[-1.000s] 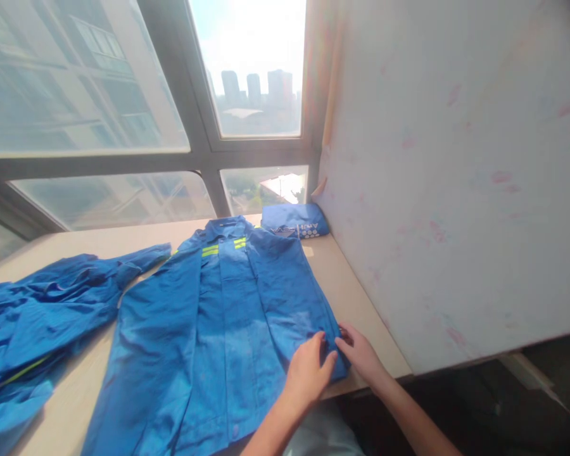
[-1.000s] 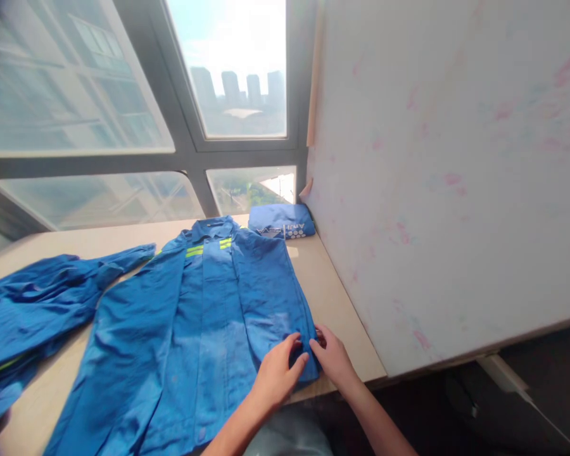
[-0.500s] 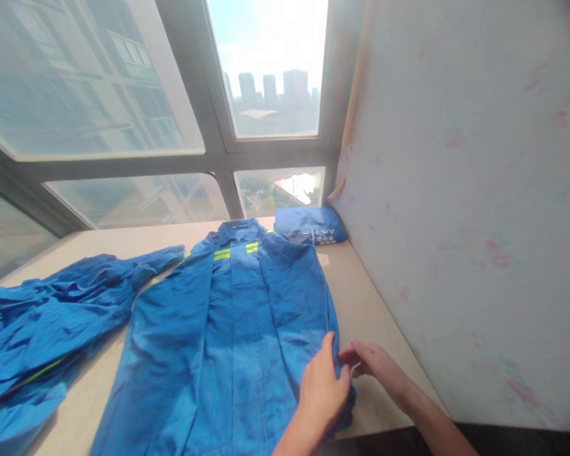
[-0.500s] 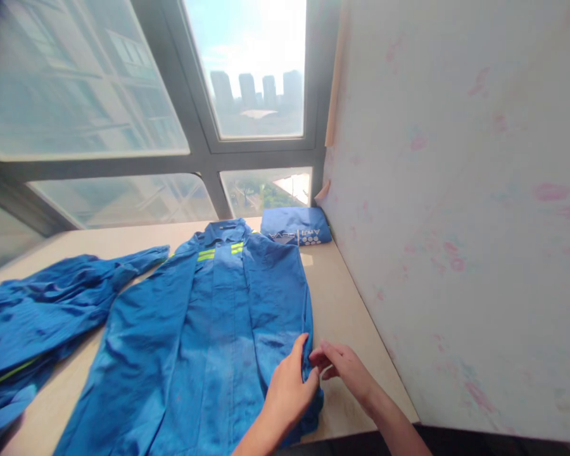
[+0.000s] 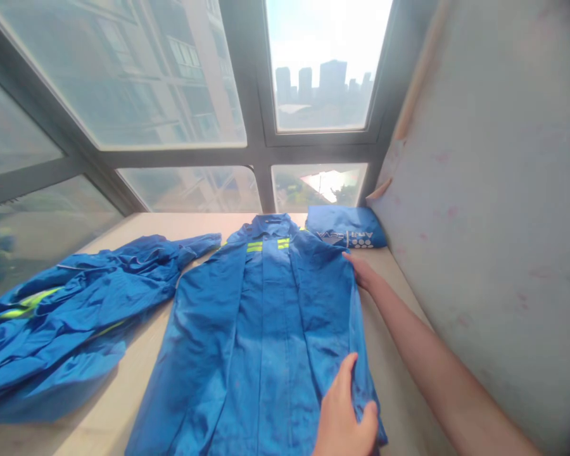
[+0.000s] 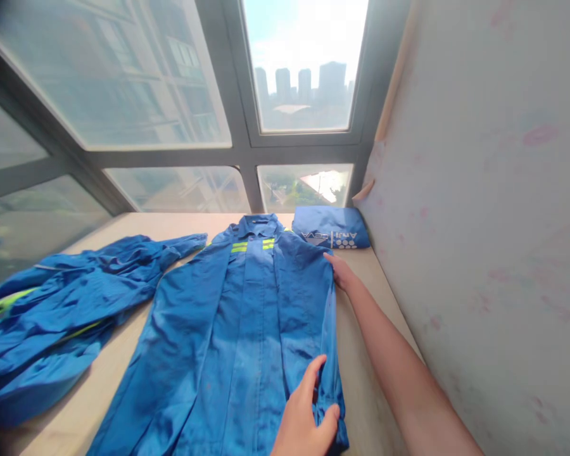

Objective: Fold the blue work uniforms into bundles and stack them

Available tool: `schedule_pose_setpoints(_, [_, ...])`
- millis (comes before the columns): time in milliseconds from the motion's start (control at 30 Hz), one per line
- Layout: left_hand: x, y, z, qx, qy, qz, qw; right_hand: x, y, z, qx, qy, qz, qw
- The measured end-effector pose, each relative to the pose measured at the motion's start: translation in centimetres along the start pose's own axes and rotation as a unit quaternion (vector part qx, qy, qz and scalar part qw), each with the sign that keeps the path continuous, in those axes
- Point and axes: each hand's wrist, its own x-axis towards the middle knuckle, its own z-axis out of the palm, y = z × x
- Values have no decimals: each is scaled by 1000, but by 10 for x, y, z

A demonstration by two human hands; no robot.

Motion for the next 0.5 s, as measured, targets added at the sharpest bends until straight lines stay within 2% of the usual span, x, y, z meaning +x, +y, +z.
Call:
schedule_pose_setpoints(100, [-4,-12,-1,-21,13,-19,1000,17,-10,6,1,13,19,1000])
schedule_pose_setpoints(200, [-8,-25,1,-45,24,-21,998,26,-23,13,-25,44,-7,999])
schedule_pose_setpoints(267, [-13,-33,4,-68,38,-27,997,27,-37,26,-104,77,-53,990])
schedule_pose_setpoints(300, [-16,-36,4,-80,45,-32,995,25,-45,35,-171,98,-83,977])
schedule_pose_setpoints(367, [-24,-43,1,-99,56,-45,992,20,-64,62,-324,126,-140,927])
schedule_pose_setpoints(433, [-35,-53,-7,-101,68,-58,991,10,-80,96,-427,116,-167,881])
schedule_pose_setpoints(500, [-47,-65,-20,-87,90,-69,990,-2,-87,134,-479,80,-181,855])
